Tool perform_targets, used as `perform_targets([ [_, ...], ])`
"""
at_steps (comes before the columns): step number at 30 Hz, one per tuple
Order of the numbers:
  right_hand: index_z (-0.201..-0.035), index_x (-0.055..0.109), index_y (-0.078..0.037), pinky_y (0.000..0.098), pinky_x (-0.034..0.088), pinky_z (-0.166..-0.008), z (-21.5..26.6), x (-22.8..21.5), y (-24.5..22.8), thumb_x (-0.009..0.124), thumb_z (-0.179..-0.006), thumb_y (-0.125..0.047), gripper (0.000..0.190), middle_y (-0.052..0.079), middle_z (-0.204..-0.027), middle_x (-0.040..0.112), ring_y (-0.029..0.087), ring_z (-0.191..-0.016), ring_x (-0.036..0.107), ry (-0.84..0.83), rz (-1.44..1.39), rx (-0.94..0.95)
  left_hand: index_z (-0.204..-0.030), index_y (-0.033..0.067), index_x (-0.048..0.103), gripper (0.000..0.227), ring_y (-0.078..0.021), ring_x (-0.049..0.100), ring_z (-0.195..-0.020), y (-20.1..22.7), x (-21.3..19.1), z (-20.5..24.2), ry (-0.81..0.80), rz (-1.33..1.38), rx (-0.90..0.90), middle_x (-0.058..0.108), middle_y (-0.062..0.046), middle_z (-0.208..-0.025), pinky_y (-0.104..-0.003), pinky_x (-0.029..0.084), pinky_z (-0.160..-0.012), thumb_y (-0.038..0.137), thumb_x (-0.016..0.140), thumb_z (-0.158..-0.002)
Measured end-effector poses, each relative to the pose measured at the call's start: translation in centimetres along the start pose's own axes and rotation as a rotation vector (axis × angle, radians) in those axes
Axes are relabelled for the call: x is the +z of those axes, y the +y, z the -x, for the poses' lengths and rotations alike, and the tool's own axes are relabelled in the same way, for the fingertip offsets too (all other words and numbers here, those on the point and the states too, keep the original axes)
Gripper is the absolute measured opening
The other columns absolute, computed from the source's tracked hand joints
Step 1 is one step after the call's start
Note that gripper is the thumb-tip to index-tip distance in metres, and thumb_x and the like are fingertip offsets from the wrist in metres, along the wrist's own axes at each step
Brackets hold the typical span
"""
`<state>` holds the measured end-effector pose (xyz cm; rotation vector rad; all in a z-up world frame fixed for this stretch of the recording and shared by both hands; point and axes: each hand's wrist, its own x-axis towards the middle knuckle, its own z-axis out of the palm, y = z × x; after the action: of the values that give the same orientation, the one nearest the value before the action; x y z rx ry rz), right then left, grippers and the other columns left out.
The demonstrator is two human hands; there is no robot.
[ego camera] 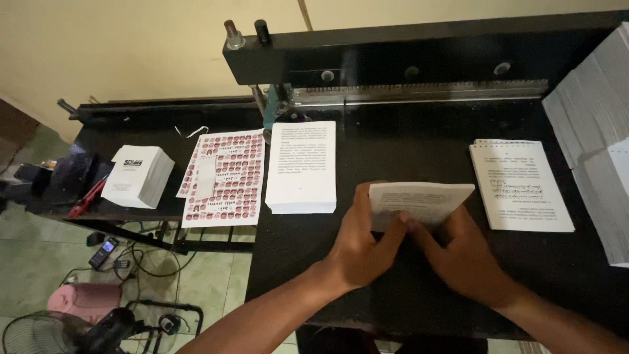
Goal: The person places printed sheets into a binding machine, then stacks and aligns the bound booklets. They handle multiple booklets one at a time, arranging them into neat piles on the table.
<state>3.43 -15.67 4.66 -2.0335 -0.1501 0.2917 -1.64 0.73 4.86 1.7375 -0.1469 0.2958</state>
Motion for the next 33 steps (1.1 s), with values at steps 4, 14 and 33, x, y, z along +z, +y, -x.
perform_targets([
  [4,-0.133,0.054,-0.004,0.0333,0.055,-0.1,-0.1,0.1,1.0,0.068,-0.088,-0.021,0.05,0.013,-0.124,0.074,0.02,-0.117,0.07,-0.04,-0.259,-0.177,-0.135,0.0046,0.041,0.046,-0.028,0.064,-0.108,0.2,0.3,-0.1,-0.005,0.016,-0.032,0.062,-0.016,-0.12,-0.041,0.055,-0.08,0.03,0.056,-0.1],
  [14,-0.129,0.055,-0.001,0.0342,0.058,-0.099,-0.6,0.4,2.6,0.068,-0.089,-0.009,0.043,0.017,-0.119,0.075,0.022,-0.113,0.072,-0.004,-0.303,-0.211,-0.122,0.0067,0.048,0.029,-0.0257,0.059,-0.095,-0.9,0.6,0.0,0.057,-0.027,0.028,0.057,-0.012,-0.108,-0.039,0.049,-0.076,0.028,0.054,-0.103],
  [33,-0.139,0.052,-0.005,0.0357,0.06,-0.098,0.6,-0.7,-0.8,0.063,-0.089,-0.004,0.051,0.018,-0.129,0.075,0.025,-0.116,0.074,0.057,-0.291,-0.142,-0.125,0.0054,0.046,0.047,-0.0204,0.066,-0.108,-2.1,0.3,-0.8,0.096,0.233,-0.229,0.067,-0.014,-0.118,-0.037,0.058,-0.089,0.017,0.072,-0.086],
])
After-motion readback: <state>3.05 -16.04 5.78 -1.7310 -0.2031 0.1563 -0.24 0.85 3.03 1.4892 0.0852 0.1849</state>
